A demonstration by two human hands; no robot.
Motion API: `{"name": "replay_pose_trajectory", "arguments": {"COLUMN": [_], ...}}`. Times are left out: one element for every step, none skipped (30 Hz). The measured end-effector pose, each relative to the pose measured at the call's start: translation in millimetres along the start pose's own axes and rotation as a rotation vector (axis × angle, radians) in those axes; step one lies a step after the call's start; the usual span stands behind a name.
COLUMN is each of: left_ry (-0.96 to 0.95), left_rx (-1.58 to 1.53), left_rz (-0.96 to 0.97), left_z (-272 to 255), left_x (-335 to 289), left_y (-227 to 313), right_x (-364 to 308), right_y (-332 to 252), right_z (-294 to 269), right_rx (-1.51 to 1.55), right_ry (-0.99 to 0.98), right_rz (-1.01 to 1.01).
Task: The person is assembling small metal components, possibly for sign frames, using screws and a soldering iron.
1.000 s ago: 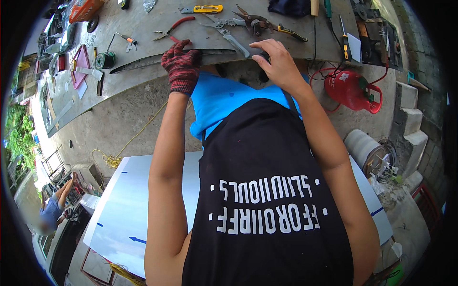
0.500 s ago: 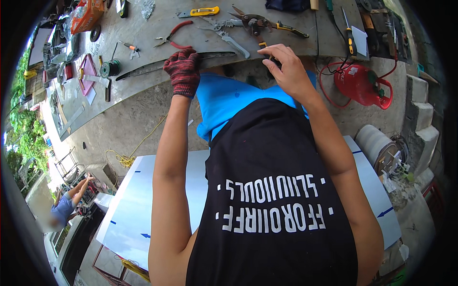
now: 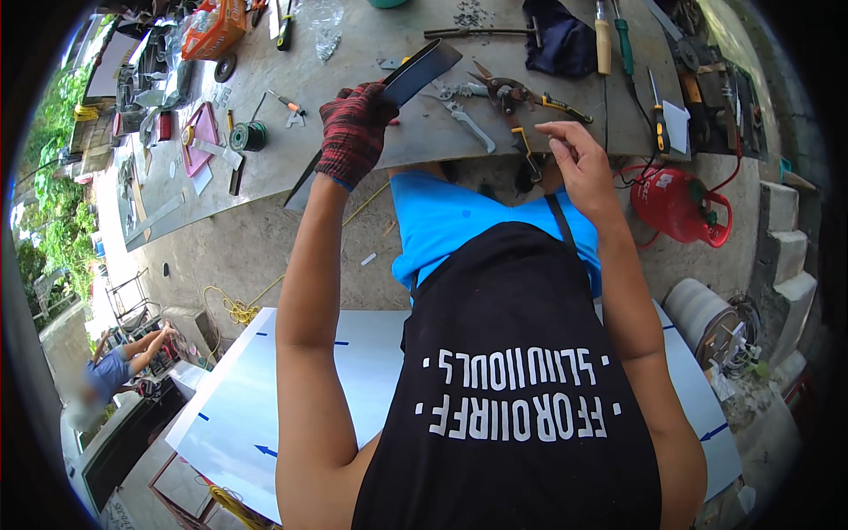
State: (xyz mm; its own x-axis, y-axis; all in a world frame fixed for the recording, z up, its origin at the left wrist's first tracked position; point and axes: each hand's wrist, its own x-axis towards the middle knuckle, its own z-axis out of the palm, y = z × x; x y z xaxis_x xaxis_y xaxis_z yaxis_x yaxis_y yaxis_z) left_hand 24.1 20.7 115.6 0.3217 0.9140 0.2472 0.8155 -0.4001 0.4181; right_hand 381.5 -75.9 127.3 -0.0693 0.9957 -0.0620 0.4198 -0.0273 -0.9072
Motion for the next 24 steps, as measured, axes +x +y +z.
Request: {"name": "replay_pose_trajectory", "arguments": {"left_ry": [-0.007,0.016,0.023,0.032,-0.036,-0.014,-0.019,-0.028,-0.064,-0.054,-0.071,-0.084,-0.107,-0.095,-0.07,-0.046,-0.034,-0.016,0.001,0.014,-0.007,-0.029,-0.013,0.036], "left_rx": [-0.002,0.006,-0.167,-0.342,-0.496,-0.494,-0.659,-0.826,-0.945,-0.95,-1.081,-1.21,-1.187,-1.191,-1.252,-1.313,-1.317,-1.289,-1.259,-1.263,-1.25,-1.237,-1.239,-1.26], "left_rz": [-0.031,-0.038,-0.066,-0.09,-0.184,-0.186,-0.212,-0.234,-0.304,-0.302,-0.281,-0.262,-0.312,-0.316,-0.343,-0.37,-0.37,-0.344,-0.317,-0.315,-0.308,-0.301,-0.298,-0.308], "left_z": [-9,-15,-18,-20,-34,-32,-24,-18,-18,-20,-32,-43,-51,-52,-52,-51,-49,-48,-48,-49,-51,-52,-50,-45], "left_x": [3,3,2,1,1,-4,-11,-18,-23,-27,-26,-27,-31,-36,-41,-44,-44,-44,-44,-43,-43,-42,-42,-42], "left_y": [5,5,4,4,27,29,25,23,31,37,52,63,69,71,73,74,74,74,73,71,69,67,66,66], "right_x": [-1,-1,-1,-2,-4,-4,-4,-5,-6,-6,-7,-7,-7,-8,-7,-8,-7,-8,-10,-9,-9,-9,-9,-8], "right_y": [-4,-7,-9,-11,-12,-16,-18,-20,-25,-26,-25,-28,-32,-35,-37,-39,-40,-40,-40,-41,-42,-43,-44,-45], "right_z": [2,4,5,6,6,8,11,14,17,19,21,23,25,27,28,29,31,35,38,39,39,39,39,39], "right_rx": [0.022,0.019,0.044,0.067,0.071,0.065,0.095,0.126,0.142,0.134,0.139,0.146,0.135,0.129,0.118,0.108,0.101,0.131,0.161,0.153,0.166,0.18,0.179,0.171], "right_ry": [0.046,0.038,0.038,0.038,0.031,0.023,0.005,-0.012,-0.015,-0.019,-0.024,-0.034,-0.04,-0.05,-0.096,-0.142,-0.15,-0.132,-0.113,-0.12,-0.126,-0.132,-0.145,-0.153], "right_rz": [-0.028,-0.052,-0.063,-0.075,-0.049,-0.068,-0.073,-0.072,-0.065,-0.072,-0.075,-0.078,-0.076,-0.08,-0.07,-0.061,-0.066,-0.064,-0.063,-0.071,-0.07,-0.07,-0.061,-0.071]}}
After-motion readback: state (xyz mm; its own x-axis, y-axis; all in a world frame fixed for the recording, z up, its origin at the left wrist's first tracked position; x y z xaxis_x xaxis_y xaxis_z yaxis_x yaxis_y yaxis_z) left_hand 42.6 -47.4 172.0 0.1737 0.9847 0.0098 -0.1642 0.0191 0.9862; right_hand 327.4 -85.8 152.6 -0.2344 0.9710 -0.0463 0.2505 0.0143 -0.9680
